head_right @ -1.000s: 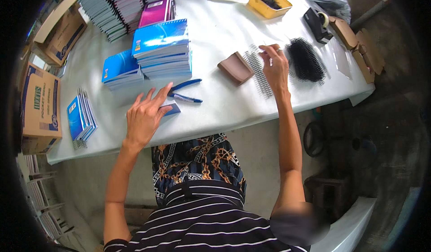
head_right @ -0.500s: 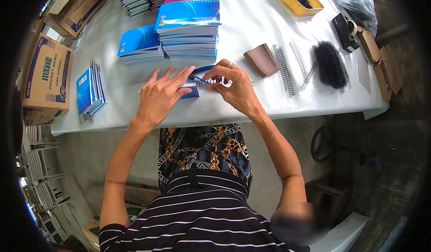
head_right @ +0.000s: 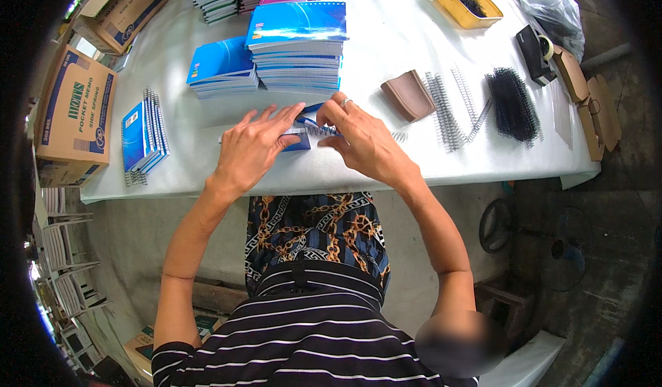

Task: The person repeatedly picks up a blue spiral-bound notebook, inserts a metal spiral binding into the pre-punched holes along the spine, and places the finished notebook into a growing stack on the table. This process is repeated for multiple notebooks throughout the clip.

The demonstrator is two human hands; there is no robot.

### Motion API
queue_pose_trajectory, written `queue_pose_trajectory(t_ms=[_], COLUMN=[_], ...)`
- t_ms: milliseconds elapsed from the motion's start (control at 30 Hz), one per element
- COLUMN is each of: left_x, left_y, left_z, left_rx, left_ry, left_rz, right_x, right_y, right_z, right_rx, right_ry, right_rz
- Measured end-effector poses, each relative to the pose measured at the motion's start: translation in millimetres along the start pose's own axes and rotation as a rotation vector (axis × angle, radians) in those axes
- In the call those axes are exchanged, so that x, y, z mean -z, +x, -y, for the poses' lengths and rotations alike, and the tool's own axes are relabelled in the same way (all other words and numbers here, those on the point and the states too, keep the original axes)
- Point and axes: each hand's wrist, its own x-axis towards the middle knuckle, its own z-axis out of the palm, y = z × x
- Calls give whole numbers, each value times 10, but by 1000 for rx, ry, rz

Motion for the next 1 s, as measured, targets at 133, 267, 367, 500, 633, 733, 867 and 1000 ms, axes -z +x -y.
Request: queue_pose_trajectory(t_ms=[133, 267, 367, 500, 633, 733, 867, 1000], left_x=[0, 192, 356, 176, 222, 225, 241, 185], left_y=[-36, -40, -47, -196, -155, -298, -404, -410], left_z=[1, -25, -6, 118, 46, 90, 96, 78], left_rx=[54, 56, 28, -135, -119, -115, -80, -78], left_ry=[-12, -56, -137, -141, -74, 41, 42, 15], left_rz=[58, 282, 464, 217, 210, 107, 92, 64], right_x=[18, 24, 273, 723, 868, 903, 478, 268], right_y=[32, -17, 2, -49, -96, 107, 290, 335], right_z=[149, 248, 82, -760, -1283, -860, -360, -472], right_rx=[9, -37, 84, -1, -177, -244, 2, 61], right_ry=[-141, -5, 175, -595, -616, -277, 425, 585], right_rz=[23, 122, 397, 153, 326, 360, 668, 701])
